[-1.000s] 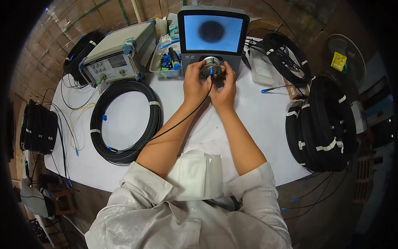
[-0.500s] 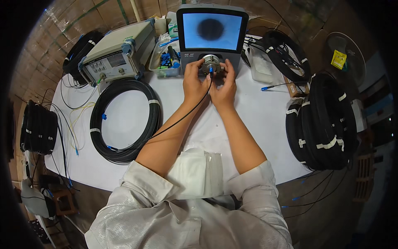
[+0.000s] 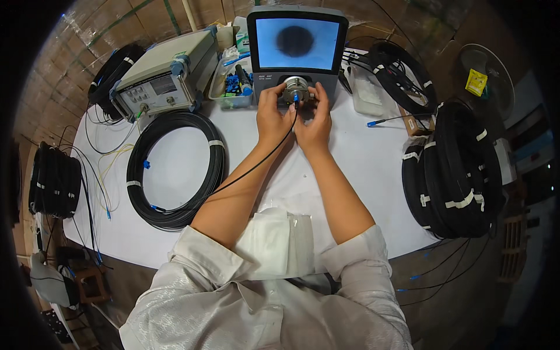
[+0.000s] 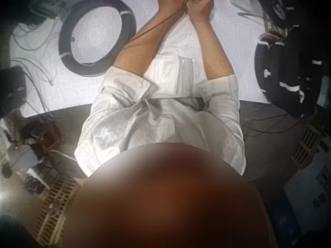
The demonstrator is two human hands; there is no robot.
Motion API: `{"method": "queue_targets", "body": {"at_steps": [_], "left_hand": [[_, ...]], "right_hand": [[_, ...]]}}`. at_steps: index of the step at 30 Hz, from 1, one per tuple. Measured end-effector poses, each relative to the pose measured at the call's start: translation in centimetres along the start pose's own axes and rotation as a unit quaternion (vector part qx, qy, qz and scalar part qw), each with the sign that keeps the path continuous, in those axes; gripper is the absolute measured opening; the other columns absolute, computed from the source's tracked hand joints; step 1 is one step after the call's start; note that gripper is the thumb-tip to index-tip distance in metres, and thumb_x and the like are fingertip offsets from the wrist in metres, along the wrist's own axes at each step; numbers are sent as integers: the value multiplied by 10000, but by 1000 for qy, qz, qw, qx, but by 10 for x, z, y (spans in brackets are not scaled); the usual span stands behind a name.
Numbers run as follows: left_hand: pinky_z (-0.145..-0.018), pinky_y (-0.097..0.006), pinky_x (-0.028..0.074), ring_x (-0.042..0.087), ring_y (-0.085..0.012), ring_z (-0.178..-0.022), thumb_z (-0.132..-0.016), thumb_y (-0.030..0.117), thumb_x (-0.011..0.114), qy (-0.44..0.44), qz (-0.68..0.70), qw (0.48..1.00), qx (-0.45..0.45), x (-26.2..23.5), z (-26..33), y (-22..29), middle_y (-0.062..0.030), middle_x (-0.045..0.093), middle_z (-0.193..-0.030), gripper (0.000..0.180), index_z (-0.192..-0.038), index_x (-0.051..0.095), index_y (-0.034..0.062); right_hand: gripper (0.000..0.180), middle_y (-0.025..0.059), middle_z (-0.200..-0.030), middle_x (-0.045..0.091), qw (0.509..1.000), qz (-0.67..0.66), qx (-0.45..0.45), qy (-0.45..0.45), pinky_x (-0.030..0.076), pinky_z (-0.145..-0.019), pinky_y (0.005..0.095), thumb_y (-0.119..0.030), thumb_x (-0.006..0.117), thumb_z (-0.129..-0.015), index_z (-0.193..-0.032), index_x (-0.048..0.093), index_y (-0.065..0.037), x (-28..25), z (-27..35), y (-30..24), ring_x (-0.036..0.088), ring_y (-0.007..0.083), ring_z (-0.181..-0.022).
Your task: Inspecting and cleaning cable connectors using a digital microscope at a factory workbench.
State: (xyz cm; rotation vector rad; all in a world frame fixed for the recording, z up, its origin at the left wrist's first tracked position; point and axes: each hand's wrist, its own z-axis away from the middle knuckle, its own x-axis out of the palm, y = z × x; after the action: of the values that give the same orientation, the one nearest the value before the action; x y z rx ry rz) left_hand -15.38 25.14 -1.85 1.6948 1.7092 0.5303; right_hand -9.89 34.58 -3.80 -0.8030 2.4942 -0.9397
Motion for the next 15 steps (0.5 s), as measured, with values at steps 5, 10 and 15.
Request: {"method": "queue_targets", "body": {"at_steps": [5,10,15], "left_hand": [[-929,-432,528,629,-370,-1104,-803,40,758,0,-4,1000,1,0,0,-3,-166,622,-1190,492,-1276,625,14],[-927,-434,529,630,-372,-1108,-804,58,766,0,-4,1000,-10,1,1,-4,-166,624,-1190,475,-1257,629,14],[-927,-434,528,632,-372,-1112,-807,70,771,-1,1,1000,-20,1,1,-5,-162,628,-1188,458,-1239,630,12]], "right_hand": [[799,200,-1384,600,1000,-10,5,-5,554,-962,368,-133,784,-919,-1576,345,-11,1,0,-1,660,274,-1141],[800,202,-1412,594,1000,-6,6,-8,550,-955,367,-138,777,-925,-1582,337,-13,1,0,1,659,277,-1144],[802,201,-1415,599,1000,1,0,-9,549,-952,365,-138,774,-926,-1585,333,-18,1,0,0,661,279,-1150]]}}
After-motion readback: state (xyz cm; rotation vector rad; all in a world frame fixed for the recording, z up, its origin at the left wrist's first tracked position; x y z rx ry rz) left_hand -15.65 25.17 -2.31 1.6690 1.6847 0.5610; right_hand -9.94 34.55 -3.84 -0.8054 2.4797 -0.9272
